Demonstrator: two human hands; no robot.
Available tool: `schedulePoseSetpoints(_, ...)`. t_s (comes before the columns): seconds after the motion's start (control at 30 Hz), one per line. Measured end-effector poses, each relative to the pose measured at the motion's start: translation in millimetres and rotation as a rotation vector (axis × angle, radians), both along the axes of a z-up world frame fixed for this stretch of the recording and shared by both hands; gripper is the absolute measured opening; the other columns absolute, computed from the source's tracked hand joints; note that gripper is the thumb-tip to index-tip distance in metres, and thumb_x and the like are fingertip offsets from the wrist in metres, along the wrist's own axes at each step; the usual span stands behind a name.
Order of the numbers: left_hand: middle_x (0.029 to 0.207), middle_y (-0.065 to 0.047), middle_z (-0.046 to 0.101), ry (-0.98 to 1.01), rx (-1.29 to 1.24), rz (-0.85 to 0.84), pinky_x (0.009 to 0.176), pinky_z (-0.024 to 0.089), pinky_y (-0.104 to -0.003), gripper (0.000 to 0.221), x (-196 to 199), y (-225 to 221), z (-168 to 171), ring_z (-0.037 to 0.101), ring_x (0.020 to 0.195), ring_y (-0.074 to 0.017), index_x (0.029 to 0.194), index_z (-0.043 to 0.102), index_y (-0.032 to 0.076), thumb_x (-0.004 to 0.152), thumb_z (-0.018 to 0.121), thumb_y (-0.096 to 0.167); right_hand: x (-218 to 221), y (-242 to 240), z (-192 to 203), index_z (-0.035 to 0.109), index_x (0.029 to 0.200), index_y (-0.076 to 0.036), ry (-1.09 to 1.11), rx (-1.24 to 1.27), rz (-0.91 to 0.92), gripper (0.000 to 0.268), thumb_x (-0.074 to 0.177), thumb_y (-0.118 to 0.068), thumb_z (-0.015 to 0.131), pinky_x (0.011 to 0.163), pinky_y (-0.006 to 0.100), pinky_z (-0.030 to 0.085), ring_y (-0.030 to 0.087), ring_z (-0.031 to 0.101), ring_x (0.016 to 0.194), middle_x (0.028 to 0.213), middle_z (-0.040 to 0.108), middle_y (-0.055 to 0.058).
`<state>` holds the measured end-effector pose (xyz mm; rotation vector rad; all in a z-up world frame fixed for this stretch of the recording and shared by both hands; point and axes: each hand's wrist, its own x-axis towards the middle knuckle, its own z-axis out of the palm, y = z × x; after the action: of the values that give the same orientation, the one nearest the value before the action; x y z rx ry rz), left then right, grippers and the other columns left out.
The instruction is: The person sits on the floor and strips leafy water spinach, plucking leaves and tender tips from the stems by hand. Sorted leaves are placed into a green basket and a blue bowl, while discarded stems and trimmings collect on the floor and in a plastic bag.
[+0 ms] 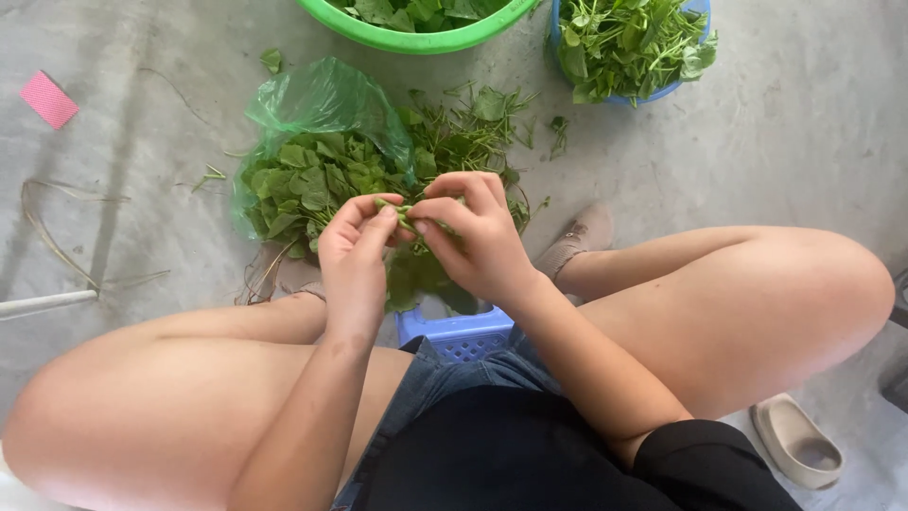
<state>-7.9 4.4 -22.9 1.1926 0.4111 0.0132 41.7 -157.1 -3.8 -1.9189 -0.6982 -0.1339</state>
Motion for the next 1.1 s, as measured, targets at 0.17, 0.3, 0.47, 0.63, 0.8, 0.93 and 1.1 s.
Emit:
schedulePoseSetpoints(0.17,0.088,-0.005,0.074,0.051,0.016,0.066,0.074,0.051,-0.023,0.016,-1.4,6.2,2.0,0.067,0.080,-0.0089,0.112,0.064,-0.001,0.102,0.058,0.009,9.1,-1.9,3.0,0.067,0.112,-0.008,0.013,-0.106,0.165,0.027,0.088,-0.011,0.080,0.099,0.040,0.046,0.029,0.056,0.113,0.116,0.063,0.010)
schedulePoseSetpoints(0.3,0.088,-0.005,0.076,0.067,-0.004,-0.025,0.075,0.051,-0.022,0.014,4.0,15.1,10.6,0.068,0.082,-0.0091,0.111,0.063,0.002,0.102,0.056,0.011,18.7,-10.1,-25.0,0.064,0.111,-0.005,0.207,0.006,0.245,0.029,0.088,-0.013,0.079,0.098,0.037,0.049,0.025,0.060,0.110,0.113,0.064,0.009)
schedulePoseSetpoints(0.47,0.095,-0.004,0.065,0.015,0.511,0.181,0.079,0.051,-0.026,0.011,8.0,35.7,34.9,0.062,0.087,-0.0130,0.113,0.063,0.006,0.108,0.057,0.013,38.8,-31.6,-64.1,0.069,0.111,-0.003,0.810,0.630,0.113,0.010,0.103,-0.008,0.070,0.086,0.028,0.054,0.012,0.065,0.095,0.103,0.072,0.004)
schedulePoseSetpoints(0.63,0.113,-0.014,0.056,-0.213,1.199,0.234,0.100,0.048,-0.040,0.004,5.4,24.8,27.8,0.057,0.114,-0.0288,0.114,0.061,0.004,0.111,0.061,0.002,41.0,-23.8,-48.1,0.070,0.115,-0.001,0.921,0.689,0.122,0.015,0.101,-0.003,0.067,0.084,0.028,0.055,0.011,0.067,0.091,0.101,0.074,0.004)
schedulePoseSetpoints(0.8,0.119,-0.022,0.051,-0.449,1.115,0.180,0.098,0.048,-0.041,0.005,12.9,4.2,27.5,0.054,0.113,-0.0325,0.114,0.053,0.005,0.111,0.052,0.001,28.3,-8.6,-44.8,0.066,0.119,-0.001,0.891,0.502,0.224,0.022,0.098,0.000,0.068,0.090,0.027,0.055,0.008,0.066,0.099,0.106,0.070,0.001)
schedulePoseSetpoints(0.93,0.080,0.001,0.056,0.087,0.428,-0.267,0.065,0.043,-0.024,0.022,15.3,6.3,4.1,0.051,0.072,-0.0082,0.124,0.055,0.008,0.107,0.053,0.022,29.5,-12.0,-47.5,0.059,0.109,-0.002,0.785,0.329,0.218,0.015,0.100,-0.001,0.070,0.086,0.026,0.054,0.007,0.063,0.096,0.101,0.065,-0.001)
schedulePoseSetpoints(1.1,0.084,0.005,0.057,-0.025,0.278,-0.392,0.062,0.037,-0.019,0.035,14.4,-3.7,1.6,0.048,0.072,-0.0013,0.130,0.059,0.008,0.102,0.067,0.026,32.6,-14.2,-52.2,0.054,0.103,-0.004,0.842,0.360,0.140,0.015,0.099,-0.004,0.069,0.080,0.025,0.053,0.005,0.062,0.090,0.094,0.065,-0.002)
